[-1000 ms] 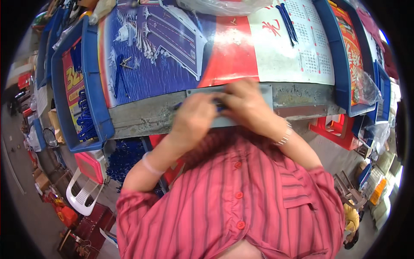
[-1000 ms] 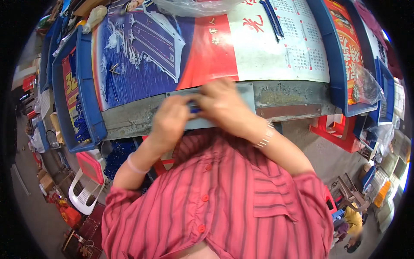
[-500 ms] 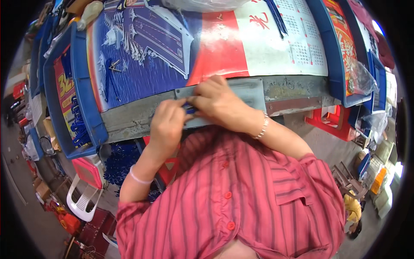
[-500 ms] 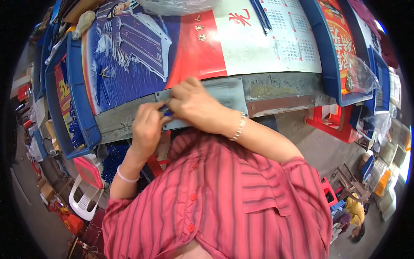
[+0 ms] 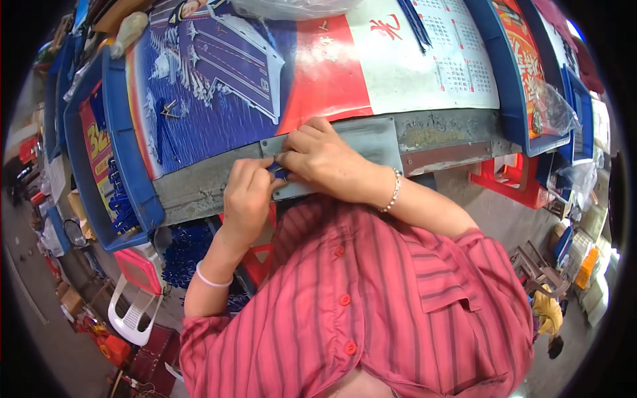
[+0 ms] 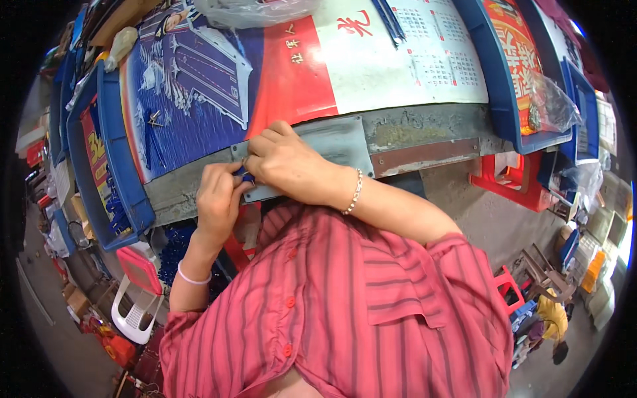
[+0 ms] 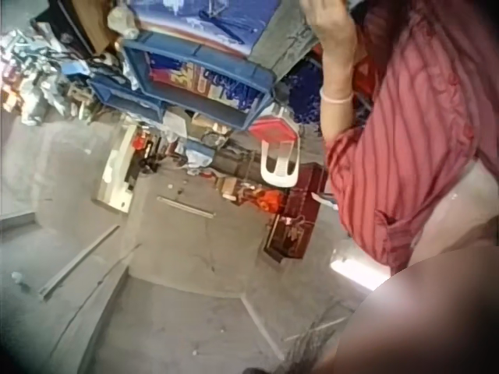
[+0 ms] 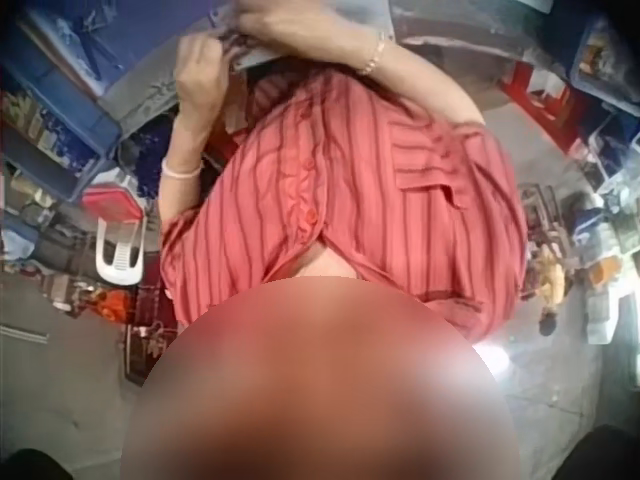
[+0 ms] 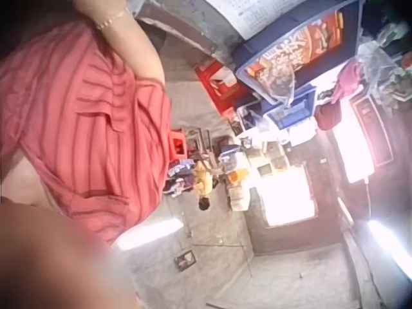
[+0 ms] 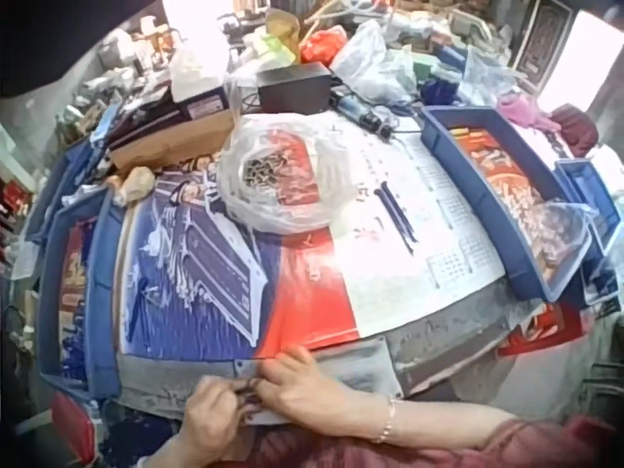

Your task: Assembling small blue plastic clips by inserting metal components by hand.

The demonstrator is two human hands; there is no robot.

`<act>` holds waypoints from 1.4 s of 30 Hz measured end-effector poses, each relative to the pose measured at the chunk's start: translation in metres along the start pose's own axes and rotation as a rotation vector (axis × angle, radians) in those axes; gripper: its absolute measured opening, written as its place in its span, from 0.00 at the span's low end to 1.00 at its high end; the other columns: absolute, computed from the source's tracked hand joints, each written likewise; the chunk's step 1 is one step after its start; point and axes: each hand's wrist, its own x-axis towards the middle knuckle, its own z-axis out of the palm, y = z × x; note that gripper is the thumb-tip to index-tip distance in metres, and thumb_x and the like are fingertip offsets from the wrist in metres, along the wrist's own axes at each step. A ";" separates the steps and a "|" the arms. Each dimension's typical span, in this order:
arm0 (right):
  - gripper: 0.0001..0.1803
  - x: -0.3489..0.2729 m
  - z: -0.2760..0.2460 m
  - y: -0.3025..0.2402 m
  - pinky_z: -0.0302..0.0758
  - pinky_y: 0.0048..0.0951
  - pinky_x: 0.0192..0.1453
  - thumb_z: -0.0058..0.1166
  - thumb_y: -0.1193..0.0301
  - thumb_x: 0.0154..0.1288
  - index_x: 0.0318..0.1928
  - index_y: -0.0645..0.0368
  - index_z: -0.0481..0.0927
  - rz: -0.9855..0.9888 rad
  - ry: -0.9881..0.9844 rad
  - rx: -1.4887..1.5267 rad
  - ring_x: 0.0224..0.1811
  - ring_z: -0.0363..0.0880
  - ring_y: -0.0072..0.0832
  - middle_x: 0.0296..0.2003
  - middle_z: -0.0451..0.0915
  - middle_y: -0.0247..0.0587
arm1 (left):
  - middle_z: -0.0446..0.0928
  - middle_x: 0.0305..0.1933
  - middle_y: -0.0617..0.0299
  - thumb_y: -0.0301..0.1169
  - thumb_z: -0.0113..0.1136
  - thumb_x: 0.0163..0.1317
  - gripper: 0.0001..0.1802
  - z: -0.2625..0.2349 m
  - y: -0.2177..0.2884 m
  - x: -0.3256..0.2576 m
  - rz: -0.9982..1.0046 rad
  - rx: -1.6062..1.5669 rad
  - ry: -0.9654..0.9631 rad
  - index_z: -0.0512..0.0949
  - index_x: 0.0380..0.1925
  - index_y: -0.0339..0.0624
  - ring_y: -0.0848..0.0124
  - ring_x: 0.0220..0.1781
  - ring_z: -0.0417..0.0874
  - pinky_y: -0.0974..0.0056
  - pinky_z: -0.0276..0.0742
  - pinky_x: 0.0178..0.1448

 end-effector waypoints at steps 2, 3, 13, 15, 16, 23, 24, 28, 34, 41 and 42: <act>0.18 -0.013 -0.010 0.003 0.65 0.35 0.48 0.61 0.71 0.44 0.41 0.58 0.79 0.039 0.006 -0.006 0.39 0.71 0.35 0.33 0.72 0.38 | 0.74 0.34 0.52 0.27 0.62 0.47 0.10 0.008 0.010 0.006 0.047 -0.011 -0.040 0.71 0.25 0.36 0.56 0.36 0.74 0.55 0.71 0.39; 0.17 -0.032 -0.027 0.008 0.66 0.36 0.48 0.61 0.71 0.45 0.40 0.58 0.79 0.072 0.021 -0.025 0.39 0.72 0.36 0.34 0.73 0.39 | 0.73 0.33 0.52 0.27 0.59 0.48 0.08 0.026 0.016 0.013 0.079 -0.048 -0.016 0.71 0.25 0.36 0.56 0.36 0.74 0.55 0.71 0.40; 0.07 0.003 0.007 0.001 0.65 0.36 0.45 0.55 0.72 0.49 0.31 0.58 0.75 -0.042 0.091 0.057 0.35 0.70 0.34 0.28 0.68 0.37 | 0.73 0.33 0.53 0.24 0.60 0.48 0.09 0.005 -0.005 0.001 0.083 -0.047 -0.075 0.71 0.29 0.37 0.57 0.34 0.73 0.57 0.70 0.38; 0.08 -0.004 -0.001 0.003 0.65 0.35 0.46 0.55 0.72 0.50 0.33 0.59 0.75 -0.028 -0.006 0.037 0.36 0.70 0.35 0.29 0.70 0.38 | 0.74 0.32 0.53 0.22 0.64 0.46 0.12 0.003 -0.001 -0.005 0.000 -0.039 -0.048 0.71 0.29 0.37 0.56 0.32 0.73 0.56 0.70 0.36; 0.09 -0.018 -0.013 0.006 0.65 0.35 0.46 0.57 0.72 0.49 0.33 0.59 0.76 0.023 0.029 0.018 0.36 0.70 0.36 0.30 0.71 0.38 | 0.73 0.33 0.53 0.24 0.61 0.47 0.10 0.014 0.010 0.005 0.053 -0.057 -0.024 0.71 0.30 0.37 0.57 0.34 0.73 0.57 0.70 0.38; 0.10 -0.051 -0.037 0.011 0.68 0.39 0.43 0.63 0.73 0.43 0.28 0.59 0.76 0.151 0.148 -0.065 0.36 0.72 0.39 0.32 0.75 0.40 | 0.70 0.30 0.56 0.26 0.54 0.51 0.09 0.031 0.025 0.043 0.189 -0.158 -0.158 0.71 0.34 0.40 0.60 0.35 0.72 0.59 0.71 0.41; 0.09 -0.032 -0.020 0.010 0.67 0.38 0.44 0.60 0.72 0.44 0.28 0.59 0.75 0.085 0.141 -0.015 0.35 0.72 0.37 0.30 0.73 0.40 | 0.71 0.31 0.56 0.25 0.56 0.50 0.11 0.018 0.008 0.024 0.148 -0.112 -0.112 0.72 0.35 0.39 0.59 0.35 0.73 0.58 0.71 0.40; 0.04 0.006 0.005 -0.005 0.64 0.34 0.48 0.49 0.72 0.52 0.28 0.58 0.73 -0.011 0.029 -0.002 0.36 0.71 0.34 0.29 0.69 0.39 | 0.73 0.33 0.54 0.23 0.62 0.46 0.17 -0.010 -0.005 -0.005 -0.054 -0.071 -0.060 0.72 0.38 0.37 0.57 0.36 0.74 0.56 0.71 0.39; 0.09 -0.065 -0.052 0.009 0.66 0.36 0.45 0.60 0.73 0.46 0.28 0.59 0.74 0.217 0.083 -0.121 0.37 0.71 0.39 0.33 0.74 0.40 | 0.69 0.29 0.56 0.26 0.50 0.53 0.08 0.050 0.037 0.049 0.196 -0.171 -0.122 0.69 0.34 0.40 0.61 0.35 0.71 0.60 0.70 0.40; 0.11 -0.004 -0.017 -0.006 0.68 0.35 0.49 0.59 0.74 0.52 0.37 0.62 0.76 0.059 0.030 0.095 0.42 0.73 0.38 0.37 0.76 0.43 | 0.74 0.34 0.54 0.19 0.65 0.45 0.18 -0.004 0.014 -0.001 -0.158 -0.100 0.055 0.72 0.38 0.36 0.56 0.35 0.74 0.57 0.71 0.38; 0.11 -0.002 -0.018 -0.009 0.70 0.33 0.48 0.58 0.76 0.55 0.40 0.64 0.76 0.048 0.116 0.213 0.42 0.75 0.34 0.37 0.76 0.42 | 0.75 0.34 0.54 0.19 0.66 0.44 0.19 -0.004 0.021 -0.002 -0.211 -0.131 0.121 0.72 0.38 0.37 0.55 0.34 0.75 0.56 0.72 0.37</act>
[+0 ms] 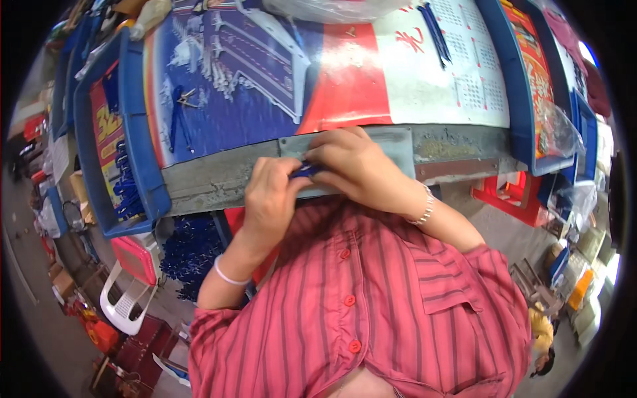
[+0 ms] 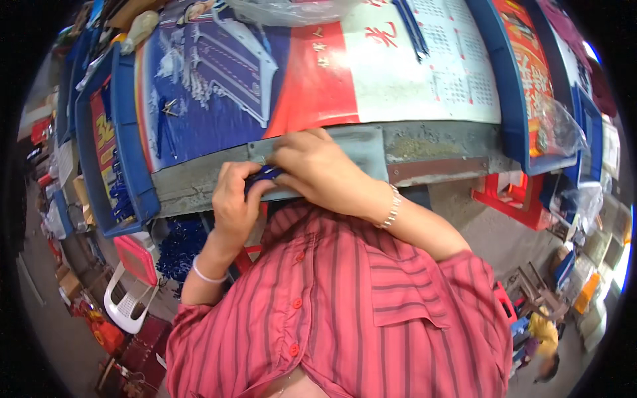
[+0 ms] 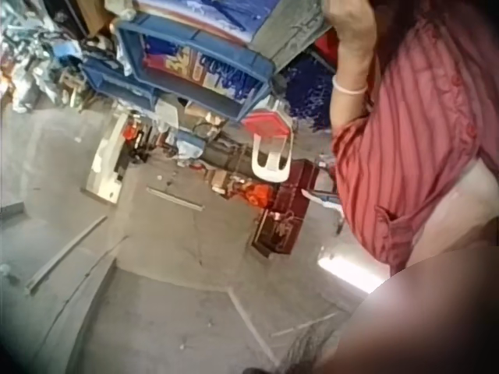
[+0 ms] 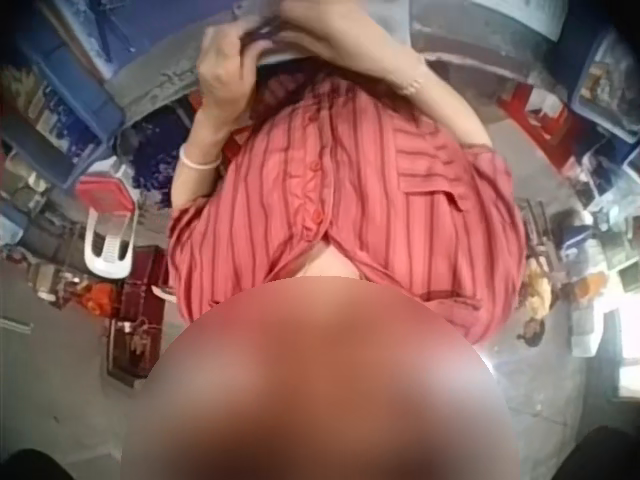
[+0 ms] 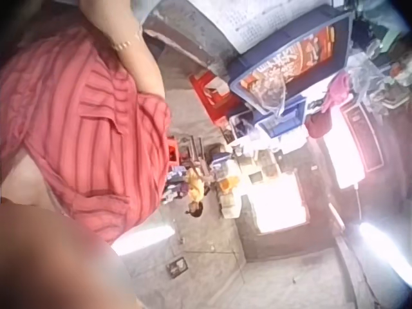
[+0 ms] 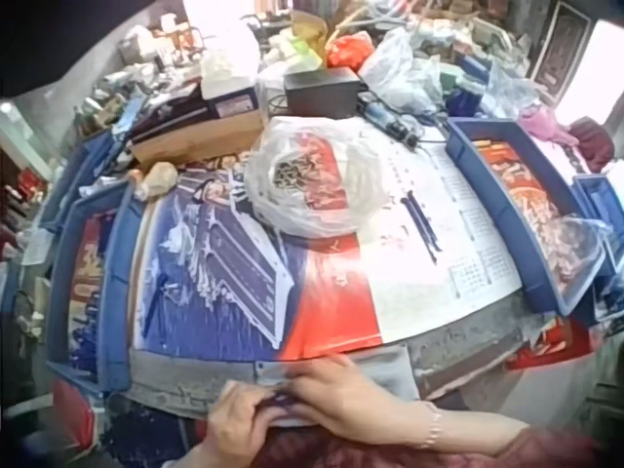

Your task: Assembling small blue plastic clips by inserting metal components by hand.

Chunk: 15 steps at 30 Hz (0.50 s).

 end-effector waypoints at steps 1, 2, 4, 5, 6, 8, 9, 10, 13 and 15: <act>0.11 -0.001 -0.006 -0.004 0.70 0.33 0.48 0.58 0.76 0.55 0.40 0.64 0.76 -0.016 0.003 0.008 0.42 0.75 0.34 0.37 0.76 0.42 | 0.75 0.34 0.54 0.19 0.66 0.44 0.19 0.004 0.006 0.004 -0.001 0.017 0.006 0.72 0.38 0.37 0.55 0.34 0.75 0.56 0.72 0.37; 0.11 -0.007 -0.016 -0.010 0.72 0.28 0.45 0.56 0.77 0.58 0.42 0.66 0.76 0.276 0.020 0.356 0.39 0.76 0.29 0.38 0.77 0.41 | 0.75 0.34 0.54 0.19 0.66 0.44 0.19 0.008 0.016 0.007 0.011 -0.063 0.068 0.72 0.38 0.38 0.54 0.34 0.75 0.56 0.72 0.38; 0.09 -0.021 -0.027 -0.020 0.74 0.20 0.39 0.52 0.79 0.63 0.43 0.68 0.75 0.569 0.085 0.750 0.35 0.76 0.19 0.37 0.78 0.37 | 0.76 0.36 0.54 0.20 0.65 0.48 0.18 0.011 0.033 0.010 0.059 -0.147 0.113 0.73 0.41 0.38 0.57 0.36 0.77 0.59 0.74 0.40; 0.07 -0.023 -0.034 -0.018 0.74 0.17 0.36 0.51 0.79 0.64 0.42 0.68 0.75 0.553 0.138 0.789 0.33 0.75 0.15 0.36 0.78 0.35 | 0.76 0.36 0.54 0.20 0.65 0.48 0.18 0.013 0.041 0.013 0.065 -0.148 0.117 0.73 0.41 0.38 0.57 0.36 0.77 0.59 0.74 0.40; 0.07 -0.025 -0.042 -0.022 0.74 0.18 0.36 0.51 0.79 0.64 0.42 0.67 0.76 0.577 0.124 0.731 0.33 0.75 0.16 0.36 0.78 0.36 | 0.77 0.37 0.54 0.20 0.64 0.51 0.18 0.013 0.050 0.013 -0.142 -0.356 0.066 0.72 0.43 0.37 0.59 0.36 0.78 0.62 0.75 0.41; 0.07 -0.026 -0.053 -0.026 0.74 0.18 0.36 0.51 0.79 0.64 0.42 0.67 0.76 0.587 0.122 0.695 0.33 0.75 0.16 0.36 0.78 0.35 | 0.79 0.38 0.56 0.21 0.57 0.59 0.16 0.010 0.057 0.016 -0.417 -0.661 -0.063 0.72 0.48 0.33 0.68 0.36 0.81 0.67 0.76 0.45; 0.07 -0.028 -0.056 -0.027 0.73 0.17 0.36 0.52 0.79 0.64 0.42 0.67 0.76 0.600 0.114 0.668 0.33 0.75 0.15 0.36 0.78 0.35 | 0.79 0.38 0.56 0.21 0.57 0.59 0.16 0.007 0.055 0.016 -0.410 -0.668 -0.070 0.72 0.48 0.33 0.68 0.36 0.81 0.67 0.76 0.45; 0.07 -0.029 -0.058 -0.026 0.73 0.17 0.36 0.52 0.79 0.64 0.42 0.67 0.76 0.603 0.121 0.661 0.33 0.75 0.15 0.36 0.78 0.35 | 0.80 0.38 0.57 0.22 0.56 0.60 0.14 0.004 0.053 0.016 -0.529 -0.819 -0.233 0.72 0.47 0.32 0.70 0.37 0.81 0.68 0.76 0.45; 0.08 -0.030 -0.058 -0.026 0.73 0.16 0.35 0.52 0.79 0.64 0.43 0.67 0.76 0.602 0.149 0.729 0.33 0.74 0.14 0.37 0.77 0.33 | 0.80 0.38 0.59 0.27 0.54 0.65 0.13 -0.001 0.046 0.011 -0.682 -1.036 -0.484 0.73 0.46 0.30 0.75 0.39 0.81 0.70 0.76 0.45; 0.08 -0.030 -0.054 -0.026 0.73 0.17 0.36 0.53 0.79 0.63 0.43 0.66 0.76 0.629 0.205 0.884 0.33 0.74 0.14 0.38 0.77 0.33 | 0.81 0.38 0.55 0.28 0.54 0.65 0.14 0.000 0.047 0.010 -0.753 -1.190 -0.576 0.74 0.47 0.32 0.74 0.37 0.82 0.71 0.77 0.44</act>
